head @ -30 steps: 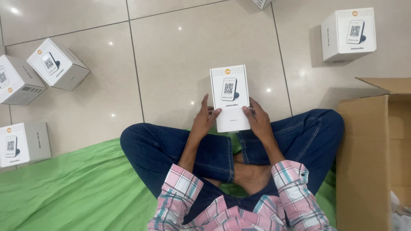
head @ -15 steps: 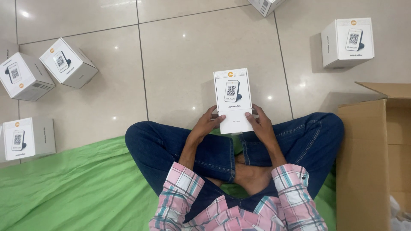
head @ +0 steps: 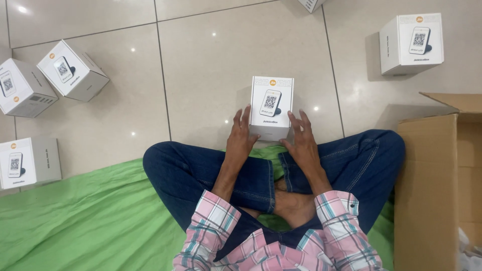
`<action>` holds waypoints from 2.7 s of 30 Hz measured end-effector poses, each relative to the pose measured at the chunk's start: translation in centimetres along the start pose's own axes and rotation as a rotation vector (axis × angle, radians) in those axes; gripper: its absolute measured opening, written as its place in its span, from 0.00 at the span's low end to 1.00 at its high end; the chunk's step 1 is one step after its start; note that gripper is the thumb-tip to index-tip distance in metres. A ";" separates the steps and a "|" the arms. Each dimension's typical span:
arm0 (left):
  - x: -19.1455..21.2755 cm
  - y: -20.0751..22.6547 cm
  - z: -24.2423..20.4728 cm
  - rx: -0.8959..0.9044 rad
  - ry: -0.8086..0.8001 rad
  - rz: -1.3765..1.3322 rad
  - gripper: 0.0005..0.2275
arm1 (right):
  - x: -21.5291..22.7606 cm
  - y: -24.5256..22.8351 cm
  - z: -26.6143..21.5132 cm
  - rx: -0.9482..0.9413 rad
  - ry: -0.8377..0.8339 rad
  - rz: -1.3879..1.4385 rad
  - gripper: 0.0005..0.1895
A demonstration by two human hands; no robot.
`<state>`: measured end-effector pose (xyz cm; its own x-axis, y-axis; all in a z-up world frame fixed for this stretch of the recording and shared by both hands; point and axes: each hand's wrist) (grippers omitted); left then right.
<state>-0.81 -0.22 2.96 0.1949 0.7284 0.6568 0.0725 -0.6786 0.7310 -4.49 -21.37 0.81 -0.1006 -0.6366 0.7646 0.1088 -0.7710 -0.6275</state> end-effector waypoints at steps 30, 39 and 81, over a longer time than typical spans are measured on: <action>2.0 4.3 1.9 -0.258 0.072 1.320 0.38 | -3.2 -5.6 4.0 0.071 0.014 0.064 0.19; 14.9 -4.8 4.2 0.189 -0.172 1.094 0.46 | -10.6 -16.8 4.2 0.188 -0.383 0.465 0.31; -1.5 -9.1 7.3 -0.083 -0.284 0.568 0.39 | -3.1 -12.2 -2.8 0.616 -0.460 0.538 0.04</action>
<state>5.36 4.18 -6.00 0.4328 0.1959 0.8800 -0.1922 -0.9336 0.3024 -8.28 -10.02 5.66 0.5024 -0.7323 0.4597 0.5448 -0.1448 -0.8260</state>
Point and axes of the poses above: each hand's wrist, its own z-axis towards the middle knuckle, its own x-axis out of the back of the hand, y = z × x, and after that the axes turned 3 degrees about y, right-handed
